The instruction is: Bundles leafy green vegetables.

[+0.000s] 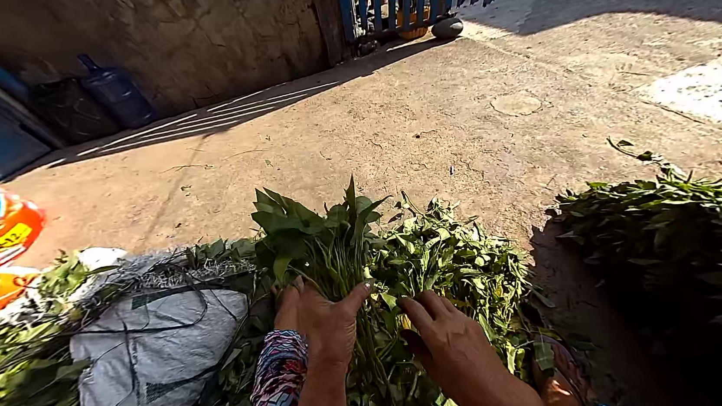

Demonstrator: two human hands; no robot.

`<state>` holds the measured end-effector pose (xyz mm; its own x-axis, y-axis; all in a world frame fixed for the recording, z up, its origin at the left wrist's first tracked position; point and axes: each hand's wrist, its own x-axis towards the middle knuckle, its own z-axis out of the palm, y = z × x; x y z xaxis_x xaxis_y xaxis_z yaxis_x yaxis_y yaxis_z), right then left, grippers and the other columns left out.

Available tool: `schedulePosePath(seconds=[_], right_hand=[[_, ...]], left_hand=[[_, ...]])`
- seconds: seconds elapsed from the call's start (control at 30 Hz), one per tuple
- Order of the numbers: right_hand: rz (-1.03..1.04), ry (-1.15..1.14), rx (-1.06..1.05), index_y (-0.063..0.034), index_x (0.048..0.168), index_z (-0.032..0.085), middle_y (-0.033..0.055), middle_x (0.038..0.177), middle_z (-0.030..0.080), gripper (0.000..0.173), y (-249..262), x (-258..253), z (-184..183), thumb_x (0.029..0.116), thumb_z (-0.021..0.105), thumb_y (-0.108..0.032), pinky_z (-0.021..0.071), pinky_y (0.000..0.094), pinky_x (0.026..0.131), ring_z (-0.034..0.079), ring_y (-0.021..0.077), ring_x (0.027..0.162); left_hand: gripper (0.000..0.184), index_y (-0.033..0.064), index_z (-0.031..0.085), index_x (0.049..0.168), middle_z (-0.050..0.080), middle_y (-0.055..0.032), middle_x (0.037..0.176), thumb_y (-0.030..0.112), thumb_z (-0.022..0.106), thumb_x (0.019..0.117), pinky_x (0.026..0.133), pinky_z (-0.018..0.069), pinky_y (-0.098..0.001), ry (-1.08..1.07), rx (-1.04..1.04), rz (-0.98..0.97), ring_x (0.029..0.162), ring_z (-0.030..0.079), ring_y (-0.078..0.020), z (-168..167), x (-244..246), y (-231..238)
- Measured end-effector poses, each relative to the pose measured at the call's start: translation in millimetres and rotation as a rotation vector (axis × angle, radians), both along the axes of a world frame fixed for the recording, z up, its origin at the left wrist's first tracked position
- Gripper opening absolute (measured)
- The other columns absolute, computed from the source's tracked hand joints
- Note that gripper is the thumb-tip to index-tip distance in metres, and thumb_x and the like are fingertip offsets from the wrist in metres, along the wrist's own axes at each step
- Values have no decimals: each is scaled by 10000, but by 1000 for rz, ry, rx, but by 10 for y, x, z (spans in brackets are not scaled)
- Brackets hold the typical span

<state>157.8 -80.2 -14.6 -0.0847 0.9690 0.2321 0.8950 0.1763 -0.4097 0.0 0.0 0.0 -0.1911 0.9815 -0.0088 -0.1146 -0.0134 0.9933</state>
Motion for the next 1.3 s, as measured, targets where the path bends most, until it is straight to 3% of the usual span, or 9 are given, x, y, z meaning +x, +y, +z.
schedulePosePath(seconds=[0.17, 0.23, 0.47, 0.63, 0.73, 0.83, 0.93, 1.1, 1.3], right_hand=[[48, -49, 530, -129, 1146, 742, 132, 1061, 679, 226, 513, 1, 201, 942, 657, -82, 598, 401, 688, 690, 283, 909], [99, -114, 577, -127, 1023, 759, 121, 1008, 675, 129, 620, 74, 231, 920, 684, -106, 588, 398, 693, 680, 288, 918], [241, -212, 594, -149, 996, 761, 109, 1089, 667, 135, 646, 246, 338, 901, 690, -84, 554, 415, 760, 641, 295, 1038], [213, -220, 636, -123, 873, 739, 84, 936, 645, 85, 630, 250, 344, 892, 664, -88, 496, 413, 712, 624, 277, 922], [147, 22, 429, -129, 852, 721, 50, 878, 622, 87, 548, 211, 293, 887, 676, -195, 512, 401, 693, 625, 226, 869], [-4, 812, 137, -122, 908, 719, -8, 894, 613, 119, 426, 132, 182, 922, 603, -145, 525, 251, 620, 599, 91, 760], [-289, 1492, 20, -120, 977, 687, 26, 819, 653, 138, 375, 121, 183, 996, 555, -156, 546, 277, 579, 614, 105, 652], [-55, 1118, -325, -98, 1036, 690, 31, 796, 635, 178, 201, 89, -67, 970, 678, -263, 510, 290, 634, 594, 134, 690], [93, 1418, -773, -75, 1041, 707, 46, 873, 663, 208, 214, -15, -106, 1000, 605, -252, 559, 266, 721, 639, 107, 785]], left_hand=[[659, 13, 638, 1197, 747, -124, 981, -70, 901, 599, 774, 656, -378, 31, -1, -164, 883, 750, -212, 2, 34, -47], [611, 14, 658, 1165, 747, -137, 968, -48, 902, 608, 767, 658, -391, 23, 7, -209, 873, 751, -233, 4, 2, -42], [549, 1, 680, 1109, 742, -171, 946, -70, 892, 608, 731, 655, -403, 8, -24, -314, 835, 748, -262, 27, -67, -43], [538, 14, 688, 1119, 750, -154, 961, -26, 899, 626, 773, 654, -390, 95, -65, -416, 873, 752, -245, 31, -88, -49], [530, 30, 688, 1129, 753, -128, 971, -30, 881, 639, 784, 649, -375, 144, -86, -468, 890, 749, -223, 40, -91, -64], [529, 7, 672, 1137, 746, -153, 982, -90, 860, 652, 774, 651, -383, 78, -85, -486, 879, 748, -238, 93, -109, -72], [559, 17, 660, 1172, 745, -143, 1000, -115, 846, 661, 766, 652, -378, 109, -113, -447, 880, 747, -231, 73, -144, -83], [549, 14, 641, 1199, 737, -142, 1034, -145, 822, 706, 760, 643, -397, 3, -141, -312, 889, 739, -229, 84, -79, -98], [484, 14, 610, 1211, 737, -172, 999, -168, 731, 779, 715, 633, -385, -139, -174, -315, 823, 740, -248, 96, -88, -107]])
